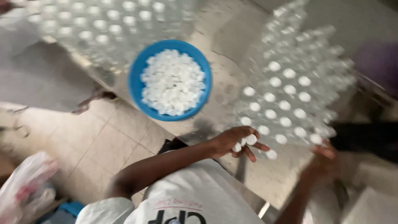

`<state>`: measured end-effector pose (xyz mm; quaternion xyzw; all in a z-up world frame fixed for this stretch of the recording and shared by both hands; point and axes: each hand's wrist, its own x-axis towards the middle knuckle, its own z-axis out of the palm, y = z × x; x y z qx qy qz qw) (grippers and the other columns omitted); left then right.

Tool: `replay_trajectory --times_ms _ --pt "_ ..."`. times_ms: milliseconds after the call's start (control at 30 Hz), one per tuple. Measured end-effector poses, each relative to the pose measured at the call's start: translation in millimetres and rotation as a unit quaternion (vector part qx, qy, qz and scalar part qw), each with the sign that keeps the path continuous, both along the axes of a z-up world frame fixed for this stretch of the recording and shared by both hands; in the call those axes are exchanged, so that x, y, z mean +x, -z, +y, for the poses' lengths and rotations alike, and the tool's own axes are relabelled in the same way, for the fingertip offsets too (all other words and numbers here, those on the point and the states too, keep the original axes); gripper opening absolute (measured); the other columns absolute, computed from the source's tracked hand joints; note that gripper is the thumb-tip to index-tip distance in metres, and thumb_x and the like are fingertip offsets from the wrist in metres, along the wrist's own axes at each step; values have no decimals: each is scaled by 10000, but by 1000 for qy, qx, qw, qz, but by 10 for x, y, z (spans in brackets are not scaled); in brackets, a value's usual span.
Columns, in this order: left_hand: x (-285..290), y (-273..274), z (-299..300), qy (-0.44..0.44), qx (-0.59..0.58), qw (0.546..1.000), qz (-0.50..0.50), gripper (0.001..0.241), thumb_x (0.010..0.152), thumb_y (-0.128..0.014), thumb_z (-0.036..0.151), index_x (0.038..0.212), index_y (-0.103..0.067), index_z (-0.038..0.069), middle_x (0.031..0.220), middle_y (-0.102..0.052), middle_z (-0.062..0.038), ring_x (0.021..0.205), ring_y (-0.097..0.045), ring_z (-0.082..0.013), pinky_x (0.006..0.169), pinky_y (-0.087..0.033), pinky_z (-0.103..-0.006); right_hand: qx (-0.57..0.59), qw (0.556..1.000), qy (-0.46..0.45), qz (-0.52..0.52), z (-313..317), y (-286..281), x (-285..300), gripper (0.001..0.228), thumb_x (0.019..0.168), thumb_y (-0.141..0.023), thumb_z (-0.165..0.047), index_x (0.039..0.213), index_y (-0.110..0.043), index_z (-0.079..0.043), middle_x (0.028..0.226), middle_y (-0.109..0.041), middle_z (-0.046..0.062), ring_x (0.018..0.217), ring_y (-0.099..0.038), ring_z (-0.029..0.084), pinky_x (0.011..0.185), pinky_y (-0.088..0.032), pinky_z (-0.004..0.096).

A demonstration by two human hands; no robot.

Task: Manually placing plastic caps onto the necks of filled water bottles at a production station.

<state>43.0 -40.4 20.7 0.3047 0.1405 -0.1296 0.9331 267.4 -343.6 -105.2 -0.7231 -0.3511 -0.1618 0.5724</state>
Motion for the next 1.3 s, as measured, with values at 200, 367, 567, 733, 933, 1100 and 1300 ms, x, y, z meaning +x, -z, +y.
replay_trajectory --times_ms 200,367,567,733,933,1100,1300 --pt "167 432 -391 5 21 999 25 345 1205 -336 331 1442 -529 171 1076 -760 -331 735 -811 -425 333 -350 -233 -106 969 -78 210 1119 -1383 -1472 387 988 -815 -169 1334 -751 -9 1386 -544 164 1164 -738 351 868 -701 388" --pt "143 -128 -265 41 27 998 43 468 1165 -374 417 1535 -499 159 1181 -741 -327 621 -767 -364 292 -335 -220 -28 955 -88 283 1158 -1566 -1416 370 968 -819 -120 1275 -738 71 1381 -622 226 1160 -762 376 800 -727 432" --pt "41 -59 -128 7 68 996 56 536 1170 -349 510 1332 -601 66 802 -650 -149 412 -576 -191 314 -311 -215 -93 945 83 302 606 -1187 -324 417 1048 -823 -329 1314 -683 -40 1179 -739 160 1024 -746 264 821 -647 405" --pt "-87 96 71 -52 97 991 81 439 1191 -368 474 1252 -586 97 730 -482 -21 443 -493 -119 374 -320 -216 -321 923 191 91 230 -798 537 412 1138 -766 -380 1282 -745 5 1045 -702 178 967 -748 320 794 -619 428" --pt "-296 342 301 -44 15 997 55 437 1023 -422 177 1426 -546 61 1073 -551 -122 707 -560 -171 446 -424 -273 -443 885 135 52 184 -623 726 476 1126 -751 -472 1269 -775 -19 868 -597 103 815 -672 259 717 -549 402" --pt "-216 76 337 -11 91 995 40 616 1045 -399 110 1653 -385 19 1125 -570 -124 725 -561 -137 461 -459 -245 -253 880 100 389 147 -571 846 640 1138 -668 -634 1384 -712 -44 971 -698 168 835 -718 219 752 -656 348" --pt "-57 188 275 -4 91 994 62 460 1080 -614 220 1476 -517 7 1103 -666 -213 646 -592 -152 453 -468 -258 -160 879 64 444 39 -309 1041 368 1105 -759 -375 1304 -769 -66 773 -674 116 716 -731 169 695 -694 318"
